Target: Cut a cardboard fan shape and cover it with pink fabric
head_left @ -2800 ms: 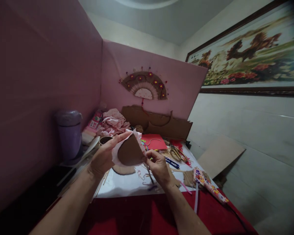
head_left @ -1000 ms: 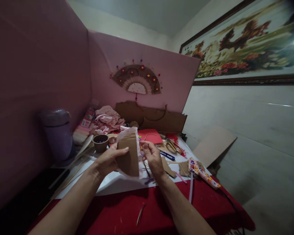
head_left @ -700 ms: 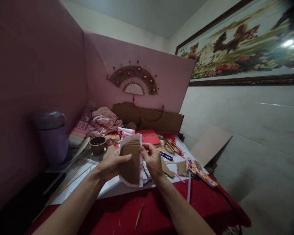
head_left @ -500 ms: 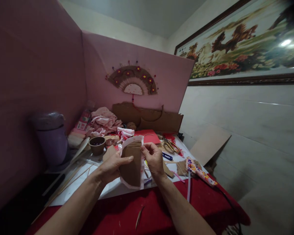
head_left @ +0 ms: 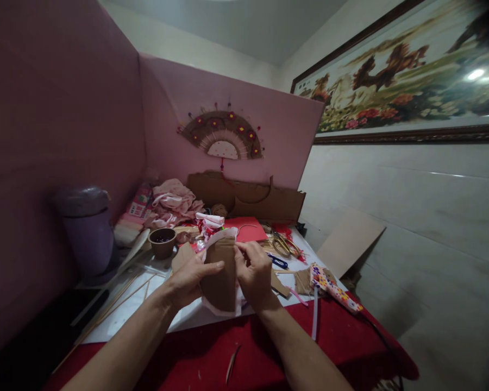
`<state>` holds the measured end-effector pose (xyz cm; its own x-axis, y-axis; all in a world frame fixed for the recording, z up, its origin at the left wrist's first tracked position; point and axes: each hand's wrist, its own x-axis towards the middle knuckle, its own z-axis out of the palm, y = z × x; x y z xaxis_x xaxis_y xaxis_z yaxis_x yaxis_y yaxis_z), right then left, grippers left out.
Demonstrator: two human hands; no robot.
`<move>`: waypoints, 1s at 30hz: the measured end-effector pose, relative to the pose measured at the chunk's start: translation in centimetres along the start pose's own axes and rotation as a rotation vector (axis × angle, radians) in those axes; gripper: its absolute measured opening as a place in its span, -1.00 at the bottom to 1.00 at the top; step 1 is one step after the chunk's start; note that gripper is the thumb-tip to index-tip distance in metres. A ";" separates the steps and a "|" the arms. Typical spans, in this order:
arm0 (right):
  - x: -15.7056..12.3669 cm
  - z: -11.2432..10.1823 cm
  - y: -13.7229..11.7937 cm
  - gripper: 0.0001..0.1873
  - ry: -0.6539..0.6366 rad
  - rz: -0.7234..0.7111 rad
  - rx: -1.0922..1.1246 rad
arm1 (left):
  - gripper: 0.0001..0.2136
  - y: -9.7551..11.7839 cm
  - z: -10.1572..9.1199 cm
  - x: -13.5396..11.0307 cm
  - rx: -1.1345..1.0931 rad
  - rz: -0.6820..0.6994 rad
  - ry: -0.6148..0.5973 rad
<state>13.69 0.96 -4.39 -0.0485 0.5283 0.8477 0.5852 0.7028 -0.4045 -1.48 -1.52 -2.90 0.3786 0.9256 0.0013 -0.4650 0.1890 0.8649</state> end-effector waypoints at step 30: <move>0.3 0.1 -0.5 -0.60 -0.114 0.425 0.420 | -0.45 1.6 -1.1 0.1 -0.065 0.145 0.194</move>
<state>13.32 0.82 -3.92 0.0196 0.8353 0.5495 0.2037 0.5347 -0.8201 -3.04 -0.75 -2.07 0.1464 0.9890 0.0214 -0.5561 0.0644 0.8286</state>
